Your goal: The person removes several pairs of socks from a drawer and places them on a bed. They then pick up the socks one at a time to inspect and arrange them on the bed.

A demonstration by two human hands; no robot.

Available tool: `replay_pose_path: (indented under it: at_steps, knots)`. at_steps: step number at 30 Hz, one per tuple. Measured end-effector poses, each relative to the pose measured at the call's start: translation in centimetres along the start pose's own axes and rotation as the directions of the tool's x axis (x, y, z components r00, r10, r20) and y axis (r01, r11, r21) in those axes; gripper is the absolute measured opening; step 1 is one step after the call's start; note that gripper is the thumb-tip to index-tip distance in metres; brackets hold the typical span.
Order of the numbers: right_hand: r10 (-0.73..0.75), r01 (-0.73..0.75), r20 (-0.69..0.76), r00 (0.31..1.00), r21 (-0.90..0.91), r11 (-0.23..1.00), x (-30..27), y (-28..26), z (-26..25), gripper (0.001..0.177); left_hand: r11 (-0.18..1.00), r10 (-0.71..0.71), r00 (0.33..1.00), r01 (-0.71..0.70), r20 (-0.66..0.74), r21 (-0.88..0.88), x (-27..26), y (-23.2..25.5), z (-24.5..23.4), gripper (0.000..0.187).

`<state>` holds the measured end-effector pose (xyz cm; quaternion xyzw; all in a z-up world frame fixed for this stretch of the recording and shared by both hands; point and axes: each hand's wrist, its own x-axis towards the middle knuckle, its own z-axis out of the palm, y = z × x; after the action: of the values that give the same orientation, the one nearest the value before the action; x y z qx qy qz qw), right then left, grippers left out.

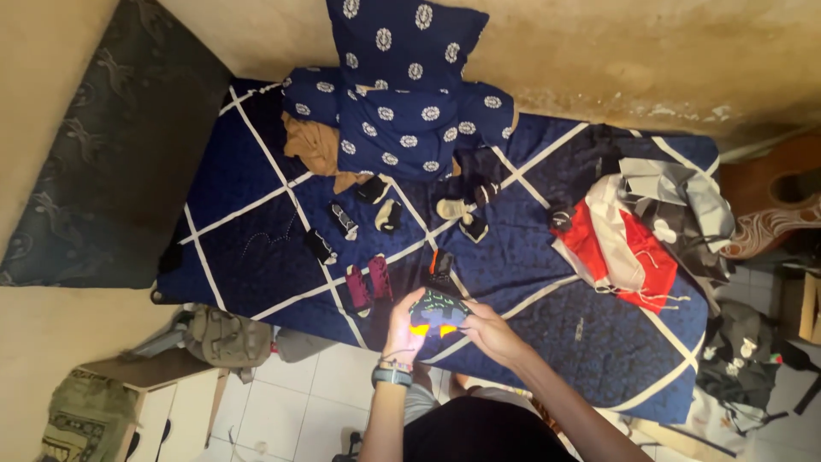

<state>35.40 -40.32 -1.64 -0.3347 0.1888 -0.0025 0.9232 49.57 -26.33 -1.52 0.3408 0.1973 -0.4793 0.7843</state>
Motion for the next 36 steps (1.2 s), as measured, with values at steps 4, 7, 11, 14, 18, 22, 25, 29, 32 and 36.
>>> replay_pose_path:
  at_steps: [4,7,11,14,18,22,25,29,32,36]
  knots:
    - [0.076,-0.151,0.211,0.974,0.368,0.918,-1.1,-2.7,3.4,0.05,0.983,0.051,0.998,-0.057,0.039,0.175,-0.8,0.6,1.6,0.016]
    - [0.053,-0.162,0.224,0.973,0.503,0.849,-1.4,-4.1,3.7,0.045,0.972,0.075,0.997,-0.079,0.025,0.221,-1.1,-0.2,2.8,0.018]
    - [0.188,-0.173,-0.113,0.976,0.13,0.976,0.0,-5.2,4.2,0.034,0.979,0.121,0.991,-0.111,-0.051,0.173,-0.6,-0.3,3.3,0.018]
    - [-0.059,0.016,-0.194,0.979,-0.217,0.976,-0.2,-4.1,5.9,0.035,0.992,0.068,0.997,-0.066,-0.019,0.103,-0.5,0.5,2.9,0.017]
    - [-0.074,-0.01,-0.264,0.962,-0.305,0.952,-0.6,-3.2,7.1,0.032,0.999,-0.038,0.996,0.035,0.078,0.028,-1.2,1.6,2.9,0.02]
    - [0.048,-0.066,-0.134,0.99,-0.136,0.989,-1.6,-3.4,6.2,0.035,0.991,-0.065,0.997,0.06,0.046,0.116,-1.8,2.6,3.8,0.02]
    - [0.172,-0.171,0.0,0.985,0.125,0.977,-1.9,-3.6,4.9,0.038,0.971,-0.064,0.997,0.071,-0.038,0.226,-2.1,2.8,4.6,0.019]
    - [0.234,-0.237,0.038,0.971,0.222,0.946,-2.3,-3.1,4.9,0.042,0.946,-0.049,0.998,0.056,-0.032,0.319,-1.0,1.6,5.1,0.02]
    - [0.031,-0.12,0.278,0.96,0.311,0.943,-2.1,-5.3,4.4,0.051,0.82,0.154,0.966,-0.242,0.206,0.519,-1.1,1.3,5.0,0.021]
    - [-0.091,0.096,0.143,0.985,-0.026,0.995,-2.6,-6.5,4.1,0.062,0.485,0.421,0.865,-0.468,0.272,0.739,-4.1,3.1,6.2,0.023]
